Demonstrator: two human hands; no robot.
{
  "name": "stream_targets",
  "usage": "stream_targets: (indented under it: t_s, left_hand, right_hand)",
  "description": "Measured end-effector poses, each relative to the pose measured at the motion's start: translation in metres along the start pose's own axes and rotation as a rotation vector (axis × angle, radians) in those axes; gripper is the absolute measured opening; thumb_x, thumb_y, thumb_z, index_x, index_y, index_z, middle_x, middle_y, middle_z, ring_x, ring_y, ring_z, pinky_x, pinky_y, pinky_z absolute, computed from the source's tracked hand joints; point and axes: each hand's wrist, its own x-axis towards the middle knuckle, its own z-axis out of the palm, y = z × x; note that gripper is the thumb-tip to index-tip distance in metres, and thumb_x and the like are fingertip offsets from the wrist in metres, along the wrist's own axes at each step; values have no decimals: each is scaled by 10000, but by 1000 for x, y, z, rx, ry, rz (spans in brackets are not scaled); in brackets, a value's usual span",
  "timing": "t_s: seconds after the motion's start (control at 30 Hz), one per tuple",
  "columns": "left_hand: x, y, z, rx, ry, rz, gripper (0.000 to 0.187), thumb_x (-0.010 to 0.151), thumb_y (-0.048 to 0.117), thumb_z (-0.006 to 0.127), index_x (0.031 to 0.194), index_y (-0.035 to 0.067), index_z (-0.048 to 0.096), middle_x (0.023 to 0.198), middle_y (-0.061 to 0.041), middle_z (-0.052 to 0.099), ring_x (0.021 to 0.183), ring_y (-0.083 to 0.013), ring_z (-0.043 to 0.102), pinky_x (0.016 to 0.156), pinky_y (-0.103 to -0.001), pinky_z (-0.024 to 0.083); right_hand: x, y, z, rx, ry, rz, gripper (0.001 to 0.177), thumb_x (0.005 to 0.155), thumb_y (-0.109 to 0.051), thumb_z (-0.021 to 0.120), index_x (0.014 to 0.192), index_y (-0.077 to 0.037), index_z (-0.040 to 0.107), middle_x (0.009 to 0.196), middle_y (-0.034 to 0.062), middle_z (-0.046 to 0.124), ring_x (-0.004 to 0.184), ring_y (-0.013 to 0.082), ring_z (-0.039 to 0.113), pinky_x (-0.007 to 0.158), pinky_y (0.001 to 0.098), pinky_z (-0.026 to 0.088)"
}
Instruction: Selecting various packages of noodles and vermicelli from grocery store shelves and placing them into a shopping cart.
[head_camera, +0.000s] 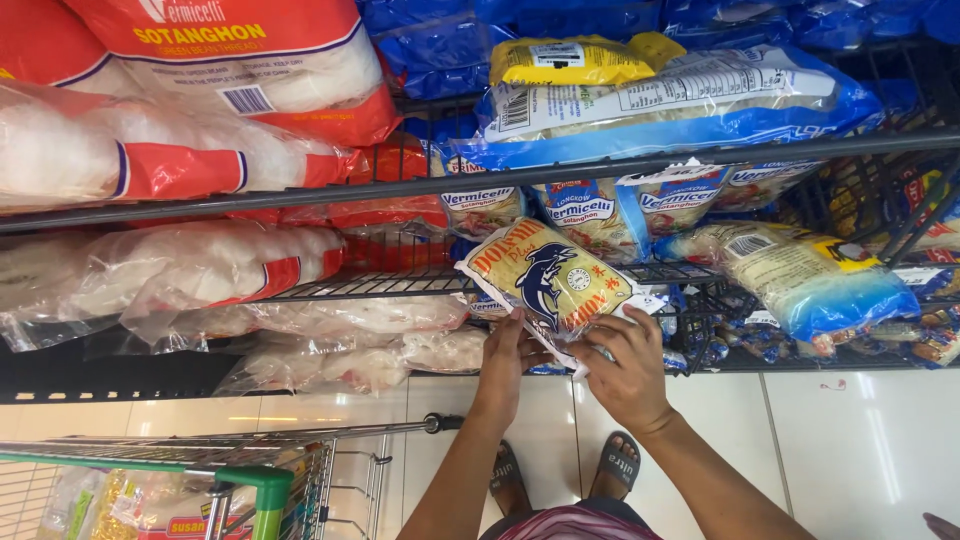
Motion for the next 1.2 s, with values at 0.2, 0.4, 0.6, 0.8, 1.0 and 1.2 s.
stream_targets:
  t_s: [0.2,0.4,0.6,0.8,1.0,1.2]
  left_hand:
    - [-3,7,4,36,1,-2,514,979,516,550,1195,63,659,1007,-95,759,866,-196,725,771,-350,587]
    - [-8,15,11,41,4,-12,498,976,510,542,1191,72,641,1007,-108,755,882,-208,742,777,-353,585]
    - [-7,14,11,39,2,-1,501,980,506,534,1200,71,652,1024,-106,752,885,-202,731,789,-353,578]
    - [0,23,17,105,-38,173,484,995,478,549,1198,51,652,1073,-99,741,929,-205,739,821,-349,560]
    - [11,37,30,177,-98,302,462,1014,445,565,1259,58,623,1190,-75,730,951,-189,719,831,-333,534]
    - [25,23,23,240,-59,330,394,994,323,629,1295,69,631,1182,-91,740,927,-189,728,807,-337,547]
  right_hand:
    - [1,0,-1,5,-3,10,360,639,29,689,952,-135,754,1012,17,629,1141,240,597,1106,545,386]
    - [2,1,-2,7,8,17,352,655,43,684,950,-135,754,1007,13,632,1146,232,607,1121,534,387]
    - [7,5,-2,55,49,39,313,680,41,707,943,-125,736,1011,25,633,1129,240,628,1129,528,399]
    - [21,27,5,217,168,179,290,742,37,737,1005,-78,698,1089,62,650,1111,252,642,1067,464,483]
    - [47,63,13,403,116,508,290,865,37,717,1144,-39,685,1144,111,660,1060,231,669,917,321,542]
    - [51,92,21,412,41,536,548,878,-64,785,1381,-35,569,1221,150,631,1079,257,658,915,348,531]
